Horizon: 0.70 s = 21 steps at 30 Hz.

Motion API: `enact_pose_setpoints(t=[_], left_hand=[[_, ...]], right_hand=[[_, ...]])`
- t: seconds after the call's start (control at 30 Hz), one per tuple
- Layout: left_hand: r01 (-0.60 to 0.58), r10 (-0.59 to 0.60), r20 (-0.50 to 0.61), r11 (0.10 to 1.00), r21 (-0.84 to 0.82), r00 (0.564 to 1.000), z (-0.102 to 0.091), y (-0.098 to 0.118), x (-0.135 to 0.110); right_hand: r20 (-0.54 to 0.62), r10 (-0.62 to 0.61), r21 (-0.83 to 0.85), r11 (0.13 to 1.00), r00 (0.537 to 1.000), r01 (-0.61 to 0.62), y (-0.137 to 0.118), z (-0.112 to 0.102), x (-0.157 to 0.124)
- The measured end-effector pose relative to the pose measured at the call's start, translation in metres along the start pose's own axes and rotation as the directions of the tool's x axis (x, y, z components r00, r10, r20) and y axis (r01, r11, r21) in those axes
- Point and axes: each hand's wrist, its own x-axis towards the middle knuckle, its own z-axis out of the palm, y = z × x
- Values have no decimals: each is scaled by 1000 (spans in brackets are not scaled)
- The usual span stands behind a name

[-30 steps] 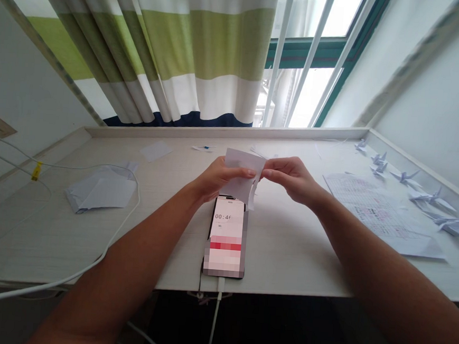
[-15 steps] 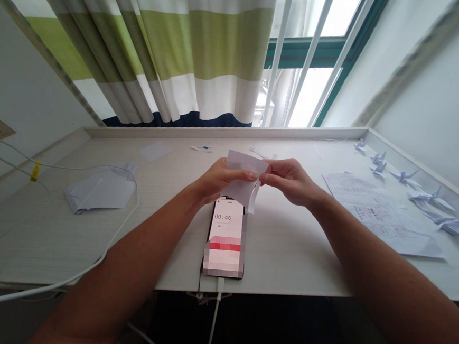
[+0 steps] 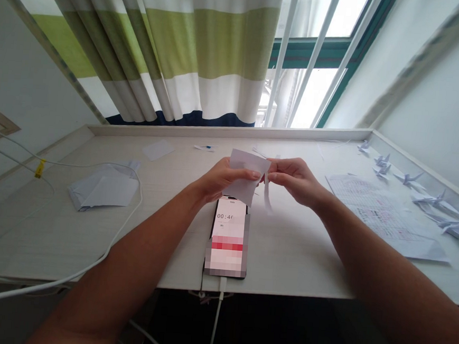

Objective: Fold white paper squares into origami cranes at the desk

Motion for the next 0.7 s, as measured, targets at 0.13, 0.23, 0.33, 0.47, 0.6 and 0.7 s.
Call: enact_pose_setpoints(t=[0.13, 0.23, 0.33, 0.47, 0.6, 0.7], left_hand=[[9, -9, -34, 1000, -2, 999, 1, 2, -1], [21, -19, -60, 1000, 18, 998, 3, 4, -1], [13, -12, -60, 1000, 24, 998, 4, 2, -1], [12, -10, -31, 999, 40, 999, -2, 1, -1], [-10, 7, 60, 998, 57, 998, -13, 5, 0], [-31, 28, 64, 998, 49, 998, -15, 6, 1]], right_hand=[[-47, -19, -67, 998, 999, 16, 0, -3, 0], [-75, -33, -79, 997, 997, 27, 2, -2, -1], [-104, -40, -108, 994, 994, 28, 3, -1, -1], [-140, -31, -150, 989, 990, 9, 3, -1, -1], [-143, -6, -176, 984, 990, -19, 2, -2, -1], [-115, 22, -167, 985, 993, -41, 2, -1, -1]])
